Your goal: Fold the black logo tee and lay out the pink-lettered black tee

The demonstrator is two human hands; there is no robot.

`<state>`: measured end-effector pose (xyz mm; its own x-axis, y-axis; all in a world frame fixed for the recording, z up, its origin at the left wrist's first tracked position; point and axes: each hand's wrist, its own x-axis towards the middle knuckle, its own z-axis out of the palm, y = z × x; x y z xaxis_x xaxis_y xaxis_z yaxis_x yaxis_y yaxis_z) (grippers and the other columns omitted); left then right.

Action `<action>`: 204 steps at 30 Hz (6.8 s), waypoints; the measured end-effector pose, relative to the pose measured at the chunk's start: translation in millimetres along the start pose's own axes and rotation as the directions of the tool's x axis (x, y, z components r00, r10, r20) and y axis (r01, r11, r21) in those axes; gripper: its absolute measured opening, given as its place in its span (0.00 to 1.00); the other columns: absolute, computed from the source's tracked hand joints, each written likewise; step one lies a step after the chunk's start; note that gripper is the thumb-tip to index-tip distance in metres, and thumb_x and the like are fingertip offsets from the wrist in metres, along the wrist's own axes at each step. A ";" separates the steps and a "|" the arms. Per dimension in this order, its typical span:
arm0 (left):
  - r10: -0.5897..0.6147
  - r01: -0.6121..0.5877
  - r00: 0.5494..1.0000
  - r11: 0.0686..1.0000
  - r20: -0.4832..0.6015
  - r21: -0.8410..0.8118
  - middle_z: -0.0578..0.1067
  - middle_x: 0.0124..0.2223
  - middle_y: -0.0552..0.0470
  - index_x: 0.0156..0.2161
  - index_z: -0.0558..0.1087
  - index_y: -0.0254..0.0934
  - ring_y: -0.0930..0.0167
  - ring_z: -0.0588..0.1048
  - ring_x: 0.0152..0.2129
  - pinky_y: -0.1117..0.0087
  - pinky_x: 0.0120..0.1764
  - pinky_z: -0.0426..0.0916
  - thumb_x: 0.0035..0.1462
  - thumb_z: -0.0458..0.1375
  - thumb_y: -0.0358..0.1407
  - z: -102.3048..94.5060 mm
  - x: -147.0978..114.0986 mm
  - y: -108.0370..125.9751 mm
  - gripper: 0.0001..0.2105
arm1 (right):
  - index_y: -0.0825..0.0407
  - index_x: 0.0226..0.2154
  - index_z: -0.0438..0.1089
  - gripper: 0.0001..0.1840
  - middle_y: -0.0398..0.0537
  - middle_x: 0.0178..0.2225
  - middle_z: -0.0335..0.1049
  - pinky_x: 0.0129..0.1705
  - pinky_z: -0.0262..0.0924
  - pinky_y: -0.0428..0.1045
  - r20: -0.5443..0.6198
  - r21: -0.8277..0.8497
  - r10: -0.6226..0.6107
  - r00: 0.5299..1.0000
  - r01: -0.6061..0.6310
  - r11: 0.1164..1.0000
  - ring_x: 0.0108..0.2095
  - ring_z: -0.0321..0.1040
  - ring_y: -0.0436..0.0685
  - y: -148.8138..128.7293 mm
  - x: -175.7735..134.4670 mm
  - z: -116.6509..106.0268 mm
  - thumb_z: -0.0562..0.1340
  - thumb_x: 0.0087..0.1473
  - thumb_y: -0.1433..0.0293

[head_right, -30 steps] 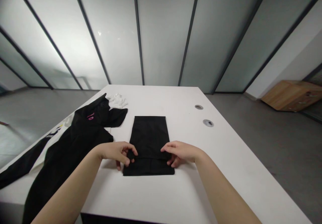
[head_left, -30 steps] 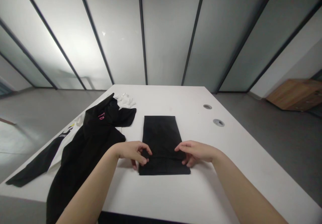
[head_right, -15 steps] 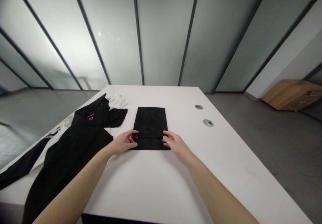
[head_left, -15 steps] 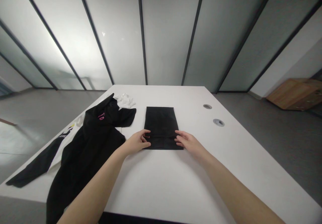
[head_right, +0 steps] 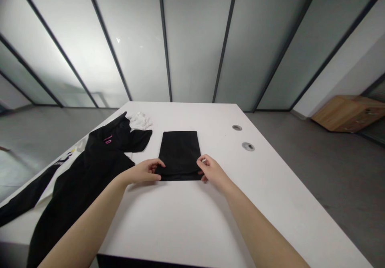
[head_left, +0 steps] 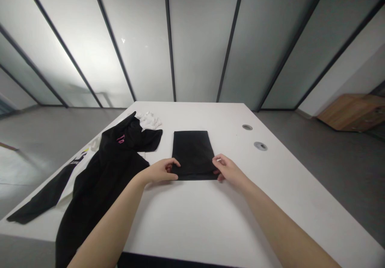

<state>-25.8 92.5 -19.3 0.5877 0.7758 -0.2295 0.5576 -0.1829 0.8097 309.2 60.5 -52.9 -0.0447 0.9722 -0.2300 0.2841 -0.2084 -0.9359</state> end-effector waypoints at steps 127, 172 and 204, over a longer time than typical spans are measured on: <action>0.328 0.004 0.880 0.720 -0.344 0.694 0.57 0.75 0.30 0.74 0.56 0.27 0.52 0.54 0.73 0.48 0.70 0.57 0.74 0.44 0.52 77.3 41.2 -31.5 0.35 | 0.47 0.73 0.59 0.34 0.59 0.77 0.43 0.73 0.44 0.69 0.238 -0.747 -0.401 0.885 0.431 0.507 0.77 0.40 0.70 28.7 1.9 23.7 0.52 0.73 0.51; 0.244 0.010 0.944 0.651 -0.222 0.759 0.58 0.75 0.37 0.74 0.57 0.30 0.53 0.55 0.73 0.48 0.71 0.52 0.74 0.44 0.47 98.3 44.3 -7.3 0.32 | 0.58 0.75 0.52 0.40 0.60 0.76 0.45 0.75 0.43 0.67 0.379 -0.735 -0.348 0.857 0.508 0.449 0.76 0.43 0.71 8.2 -12.8 54.7 0.51 0.72 0.50; 0.198 -0.081 0.891 0.955 -0.409 0.287 0.77 0.36 0.49 0.34 0.68 0.41 0.64 0.74 0.34 0.63 0.41 0.67 0.59 0.60 0.35 22.6 25.7 -19.9 0.05 | 0.47 0.35 0.67 0.06 0.48 0.37 0.75 0.49 0.63 0.57 -0.015 -0.446 -0.485 0.875 0.428 0.786 0.42 0.70 0.61 10.5 10.7 1.3 0.62 0.62 0.63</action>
<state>-8.5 102.3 -53.6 0.3947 0.9017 0.1768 0.6527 -0.4105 0.6367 310.5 68.5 -65.6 -0.1622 0.9529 0.2564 0.6315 0.2999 -0.7150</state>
